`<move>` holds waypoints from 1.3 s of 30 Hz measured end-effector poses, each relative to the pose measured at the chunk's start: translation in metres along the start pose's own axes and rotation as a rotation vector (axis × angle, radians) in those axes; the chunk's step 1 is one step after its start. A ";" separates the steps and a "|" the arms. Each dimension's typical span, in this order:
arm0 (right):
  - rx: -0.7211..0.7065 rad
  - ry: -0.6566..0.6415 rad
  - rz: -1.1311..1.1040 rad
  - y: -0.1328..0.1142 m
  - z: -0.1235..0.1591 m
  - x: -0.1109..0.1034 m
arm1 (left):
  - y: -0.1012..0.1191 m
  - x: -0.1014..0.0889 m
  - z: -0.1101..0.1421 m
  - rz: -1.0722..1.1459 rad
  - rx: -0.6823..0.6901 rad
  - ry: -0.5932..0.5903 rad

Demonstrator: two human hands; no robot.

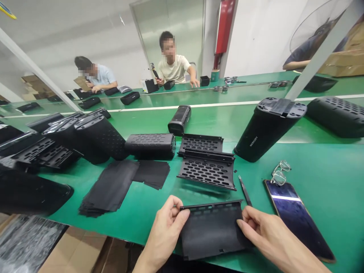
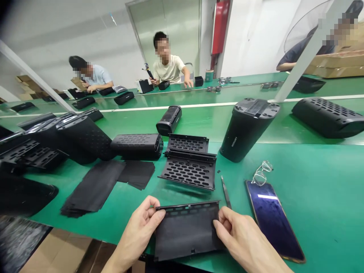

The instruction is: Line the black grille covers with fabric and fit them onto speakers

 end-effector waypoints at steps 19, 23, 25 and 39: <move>0.075 -0.149 -0.749 -0.001 0.020 0.000 | -0.006 0.023 0.027 0.544 -0.079 -0.124; 0.056 -0.137 -0.768 -0.002 0.021 -0.004 | -0.011 0.021 0.024 0.491 -0.086 -0.078; 0.046 -0.109 -0.741 -0.001 0.020 -0.008 | -0.012 0.023 0.023 0.510 -0.082 -0.076; 0.081 -0.095 -0.825 0.001 0.018 -0.007 | -0.009 0.027 0.024 0.573 -0.044 -0.076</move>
Point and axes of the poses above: each hand's wrist, its own z-axis away from the middle knuckle, its own x-axis out of the palm, y = z × x, the point moved 10 cm from there along -z, towards the middle knuckle, and after that the axes turned 3 degrees about y, right-handed, at the moved point
